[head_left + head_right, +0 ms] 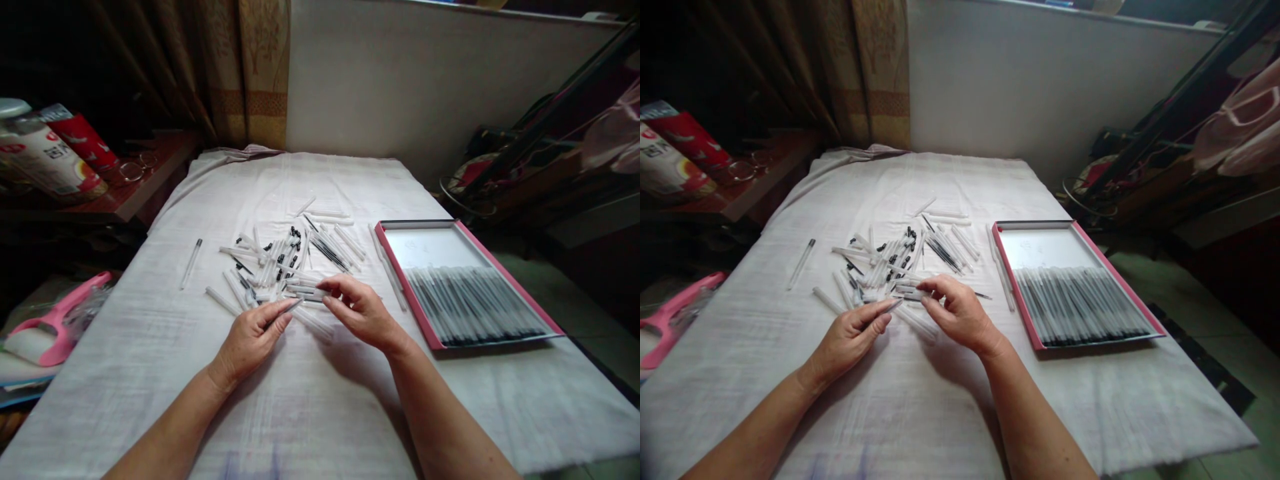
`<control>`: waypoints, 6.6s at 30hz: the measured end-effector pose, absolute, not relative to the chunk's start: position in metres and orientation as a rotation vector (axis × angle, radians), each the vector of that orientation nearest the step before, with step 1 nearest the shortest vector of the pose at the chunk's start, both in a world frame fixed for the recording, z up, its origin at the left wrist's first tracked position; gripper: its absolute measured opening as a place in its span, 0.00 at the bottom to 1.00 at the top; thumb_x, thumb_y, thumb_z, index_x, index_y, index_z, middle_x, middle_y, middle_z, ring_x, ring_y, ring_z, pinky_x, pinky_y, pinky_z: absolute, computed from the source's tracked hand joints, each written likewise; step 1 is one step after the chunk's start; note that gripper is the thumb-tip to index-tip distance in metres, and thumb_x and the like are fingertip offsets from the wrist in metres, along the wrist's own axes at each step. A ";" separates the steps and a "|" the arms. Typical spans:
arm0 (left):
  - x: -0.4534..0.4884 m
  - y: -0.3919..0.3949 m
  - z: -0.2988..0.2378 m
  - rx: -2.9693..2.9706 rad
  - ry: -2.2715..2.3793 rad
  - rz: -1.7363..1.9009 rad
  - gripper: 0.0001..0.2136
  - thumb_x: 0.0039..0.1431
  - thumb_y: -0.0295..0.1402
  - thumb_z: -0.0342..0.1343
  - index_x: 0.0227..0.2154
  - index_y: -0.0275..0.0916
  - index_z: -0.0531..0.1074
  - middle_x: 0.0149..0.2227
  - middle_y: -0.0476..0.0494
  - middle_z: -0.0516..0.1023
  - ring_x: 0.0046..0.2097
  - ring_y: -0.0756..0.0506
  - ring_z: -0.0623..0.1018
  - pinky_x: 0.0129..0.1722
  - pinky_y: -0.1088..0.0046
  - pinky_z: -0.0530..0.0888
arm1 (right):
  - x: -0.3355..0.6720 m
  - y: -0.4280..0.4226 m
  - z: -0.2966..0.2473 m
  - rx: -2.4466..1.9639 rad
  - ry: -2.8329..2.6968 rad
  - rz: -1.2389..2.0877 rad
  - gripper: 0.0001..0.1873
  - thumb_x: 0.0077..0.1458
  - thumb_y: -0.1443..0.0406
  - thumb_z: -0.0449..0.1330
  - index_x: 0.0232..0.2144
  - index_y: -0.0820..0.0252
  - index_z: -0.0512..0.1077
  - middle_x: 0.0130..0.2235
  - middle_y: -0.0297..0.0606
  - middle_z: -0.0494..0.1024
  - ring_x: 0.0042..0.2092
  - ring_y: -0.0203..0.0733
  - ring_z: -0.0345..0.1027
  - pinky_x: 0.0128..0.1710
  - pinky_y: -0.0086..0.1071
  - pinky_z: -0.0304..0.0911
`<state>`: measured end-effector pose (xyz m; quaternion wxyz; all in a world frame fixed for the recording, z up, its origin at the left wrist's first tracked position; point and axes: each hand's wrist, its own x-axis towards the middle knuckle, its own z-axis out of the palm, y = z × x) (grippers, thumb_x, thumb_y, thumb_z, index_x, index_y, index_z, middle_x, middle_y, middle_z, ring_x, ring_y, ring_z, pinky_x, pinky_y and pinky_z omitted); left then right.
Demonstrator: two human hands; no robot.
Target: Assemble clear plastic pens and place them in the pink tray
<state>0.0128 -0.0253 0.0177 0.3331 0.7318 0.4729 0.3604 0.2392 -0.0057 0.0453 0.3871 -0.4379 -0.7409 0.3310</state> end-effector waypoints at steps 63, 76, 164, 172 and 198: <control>0.018 -0.033 0.016 2.192 1.206 0.880 0.13 0.66 0.33 0.49 0.46 0.42 0.77 0.40 0.45 0.83 0.40 0.48 0.82 0.41 0.75 0.76 | 0.213 -0.004 0.020 -1.084 -1.295 1.652 0.14 0.45 0.56 0.68 0.31 0.61 0.76 0.25 0.34 0.78 0.23 0.31 0.66 0.22 0.24 0.61; 0.025 -0.029 0.019 2.092 1.156 0.902 0.12 0.66 0.33 0.49 0.45 0.43 0.77 0.40 0.48 0.83 0.40 0.49 0.81 0.41 0.77 0.74 | 0.214 -0.003 0.031 -1.072 -1.292 1.703 0.15 0.47 0.56 0.66 0.29 0.61 0.74 0.23 0.30 0.73 0.22 0.29 0.62 0.20 0.23 0.56; 0.016 -0.022 0.017 1.711 1.219 1.223 0.12 0.60 0.41 0.56 0.37 0.38 0.78 0.38 0.43 0.78 0.30 0.51 0.75 0.29 0.76 0.73 | 0.220 -0.011 0.034 -1.152 -2.462 0.410 0.09 0.65 0.62 0.52 0.40 0.58 0.71 0.35 0.38 0.80 0.35 0.38 0.72 0.32 0.28 0.56; 0.019 -0.025 0.027 1.239 1.147 1.275 0.18 0.57 0.50 0.57 0.36 0.38 0.72 0.34 0.45 0.78 0.31 0.49 0.76 0.24 0.78 0.70 | 0.238 -0.001 0.030 -1.363 -2.351 0.357 0.10 0.63 0.63 0.54 0.34 0.57 0.74 0.33 0.36 0.80 0.33 0.37 0.71 0.32 0.28 0.57; 0.026 -0.030 0.020 1.296 1.115 0.983 0.19 0.51 0.47 0.62 0.37 0.35 0.76 0.24 0.50 0.74 0.21 0.53 0.70 0.20 0.79 0.67 | 0.233 -0.004 0.052 -1.006 -1.040 1.132 0.15 0.50 0.56 0.65 0.35 0.57 0.68 0.33 0.34 0.79 0.31 0.37 0.76 0.21 0.25 0.66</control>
